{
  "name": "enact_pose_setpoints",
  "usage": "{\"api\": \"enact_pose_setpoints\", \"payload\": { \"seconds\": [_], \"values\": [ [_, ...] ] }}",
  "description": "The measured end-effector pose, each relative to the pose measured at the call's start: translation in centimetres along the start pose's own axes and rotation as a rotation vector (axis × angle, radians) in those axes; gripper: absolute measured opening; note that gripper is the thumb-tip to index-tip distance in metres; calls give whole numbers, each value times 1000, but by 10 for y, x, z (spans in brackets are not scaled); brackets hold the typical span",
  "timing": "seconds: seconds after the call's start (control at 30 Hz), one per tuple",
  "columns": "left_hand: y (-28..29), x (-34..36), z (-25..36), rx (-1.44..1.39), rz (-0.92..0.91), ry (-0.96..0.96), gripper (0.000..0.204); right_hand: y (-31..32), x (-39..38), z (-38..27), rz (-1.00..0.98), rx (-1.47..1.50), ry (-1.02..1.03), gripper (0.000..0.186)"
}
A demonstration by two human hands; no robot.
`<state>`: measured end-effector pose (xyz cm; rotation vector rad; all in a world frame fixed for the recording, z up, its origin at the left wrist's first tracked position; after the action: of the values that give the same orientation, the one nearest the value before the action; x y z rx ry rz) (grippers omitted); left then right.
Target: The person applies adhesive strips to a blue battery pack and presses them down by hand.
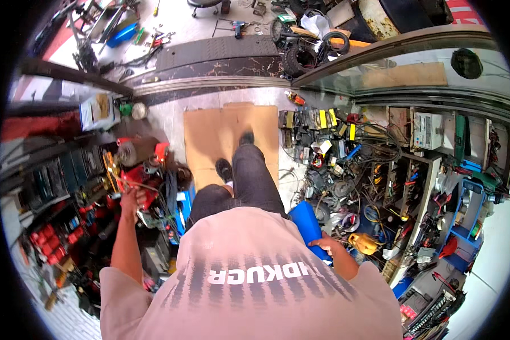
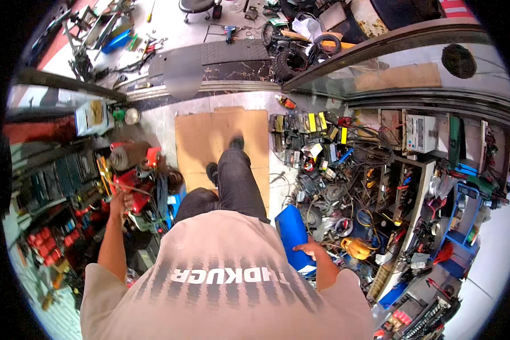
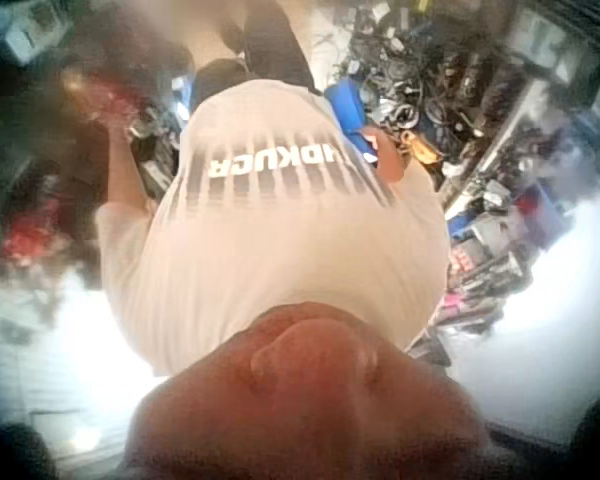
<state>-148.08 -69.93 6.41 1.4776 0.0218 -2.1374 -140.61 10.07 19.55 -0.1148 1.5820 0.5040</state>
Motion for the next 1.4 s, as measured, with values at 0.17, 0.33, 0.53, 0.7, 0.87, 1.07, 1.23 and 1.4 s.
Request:
{"api": "enact_pose_setpoints", "payload": {
  "seconds": [0.17,0.33,0.53,0.7,0.87,1.07,1.23,1.4],
  "values": [
    [-5,67,193,158,-158,-114,29,-37,22,-118,-101,44,37,109],
    [-36,47,262,203,-215,161,24,-20,108,-235,-95,-82,139,107],
    [-61,5,379,304,-40,225,25,33,95,-489,30,-429,374,113],
    [-34,109,442,302,-56,254,27,47,65,-686,247,-536,356,118],
    [-43,255,570,247,-44,167,24,36,68,-816,310,-270,451,104],
    [-127,304,850,297,-209,-130,38,1,89,-940,162,-11,464,98],
    [-250,351,1037,506,-269,-328,39,-48,105,-1030,17,174,445,96],
    [-388,395,1146,721,-392,-381,38,-80,156,-1115,46,-60,437,100]
  ]
}}
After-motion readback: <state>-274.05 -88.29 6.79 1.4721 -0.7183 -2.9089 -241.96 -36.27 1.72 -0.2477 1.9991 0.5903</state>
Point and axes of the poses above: each hand's wrist, its own x-axis towards the middle knuckle, its own y-axis out of the back of the hand, z = x × y, the point moved 2 cm from there along x, towards the middle knuckle, and after that the axes turned 9 degrees about y, right-handed, at the moved point
